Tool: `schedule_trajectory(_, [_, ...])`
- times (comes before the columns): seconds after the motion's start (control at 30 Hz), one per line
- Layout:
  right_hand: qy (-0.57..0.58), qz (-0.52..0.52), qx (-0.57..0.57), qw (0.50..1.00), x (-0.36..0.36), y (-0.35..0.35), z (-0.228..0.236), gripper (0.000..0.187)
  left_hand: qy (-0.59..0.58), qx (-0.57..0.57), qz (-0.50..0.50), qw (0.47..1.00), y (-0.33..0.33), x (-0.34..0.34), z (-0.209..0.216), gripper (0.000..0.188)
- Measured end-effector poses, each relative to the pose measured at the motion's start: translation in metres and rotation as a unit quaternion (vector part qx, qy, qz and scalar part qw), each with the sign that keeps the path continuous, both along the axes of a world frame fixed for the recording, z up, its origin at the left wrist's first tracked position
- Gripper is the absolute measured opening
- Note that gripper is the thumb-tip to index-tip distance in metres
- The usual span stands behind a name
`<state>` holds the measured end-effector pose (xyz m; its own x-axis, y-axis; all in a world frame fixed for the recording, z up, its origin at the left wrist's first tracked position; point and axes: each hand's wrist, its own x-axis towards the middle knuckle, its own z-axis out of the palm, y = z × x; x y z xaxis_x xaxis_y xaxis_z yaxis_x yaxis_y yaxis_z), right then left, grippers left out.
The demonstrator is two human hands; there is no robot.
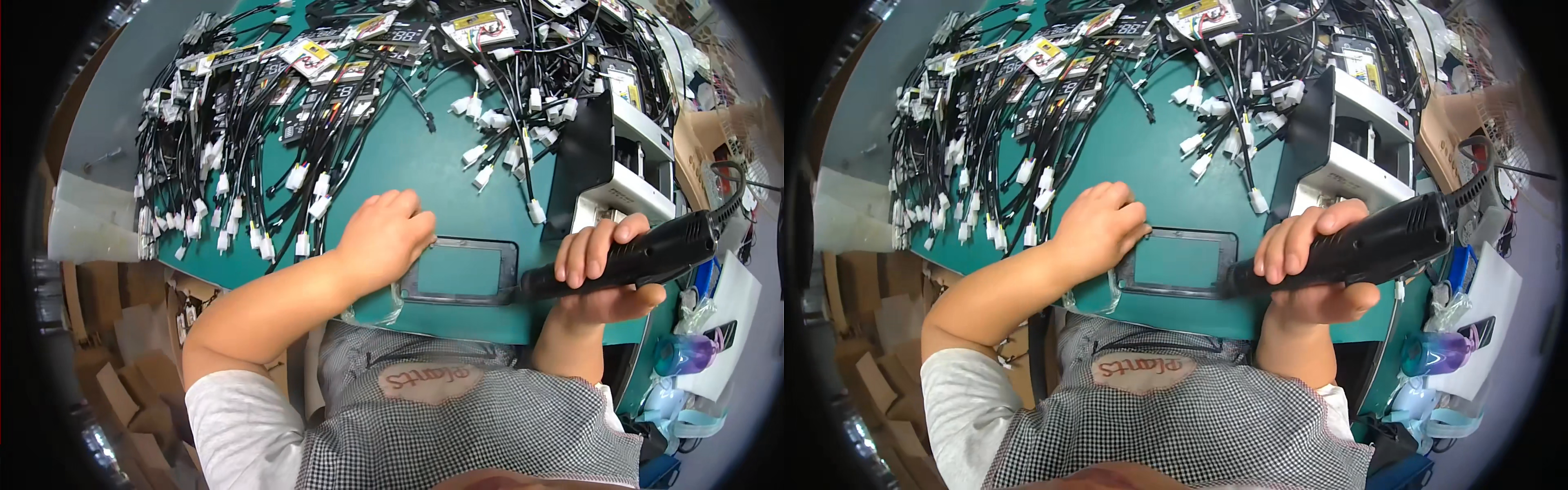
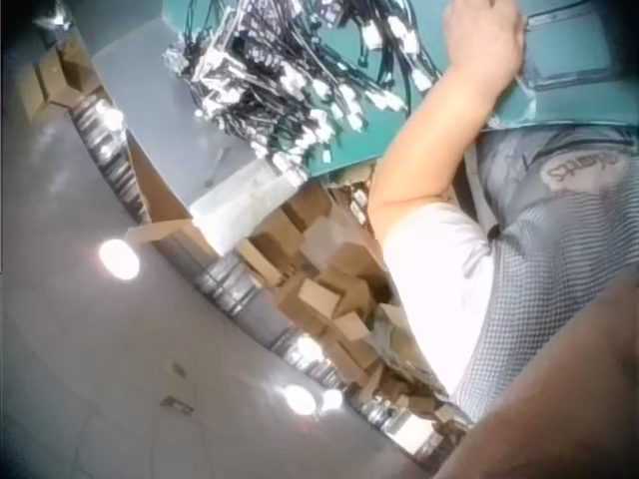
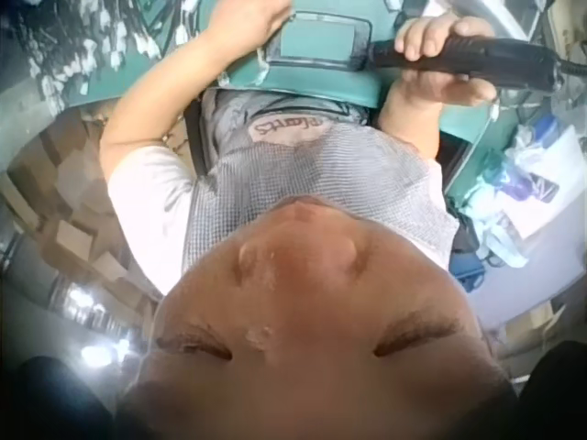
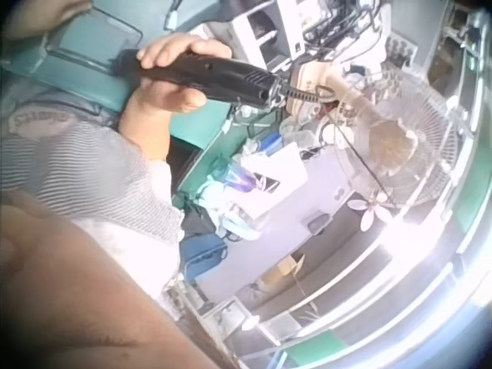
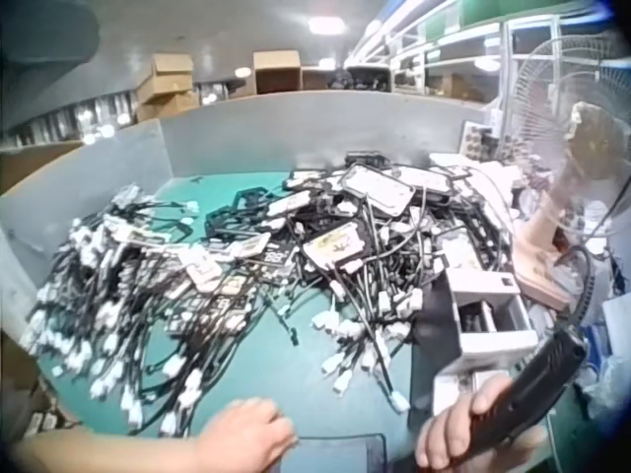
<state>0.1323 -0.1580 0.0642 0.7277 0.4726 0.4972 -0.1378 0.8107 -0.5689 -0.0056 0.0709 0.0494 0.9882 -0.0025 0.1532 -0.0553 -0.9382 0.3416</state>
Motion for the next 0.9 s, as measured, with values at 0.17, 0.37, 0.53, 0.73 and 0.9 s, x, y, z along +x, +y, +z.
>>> schedule_trajectory(0.17, [-0.005,-0.011,-0.008,1.000,-0.002,0.001,-0.001,0.073,-0.099,0.015,-0.007,0.995,0.029,0.018,0.020,0.023])
schedule_trajectory(0.37, [-0.005,-0.020,-0.018,1.000,-0.003,0.002,0.001,0.072,-0.120,0.261,0.194,0.938,0.171,0.066,0.076,0.047])
schedule_trajectory(0.53, [-0.012,-0.024,-0.048,0.998,-0.002,0.005,0.000,0.069,0.102,0.425,0.214,0.873,0.242,0.098,0.064,0.077])
schedule_trajectory(0.73, [-0.022,-0.038,-0.056,0.998,-0.001,0.006,-0.001,0.069,0.193,0.400,0.215,0.870,0.248,0.118,0.072,0.072])
schedule_trajectory(0.9, [-0.022,-0.050,-0.053,0.997,-0.003,0.004,0.001,0.071,-0.151,0.187,0.267,0.933,0.280,0.078,0.136,0.063])
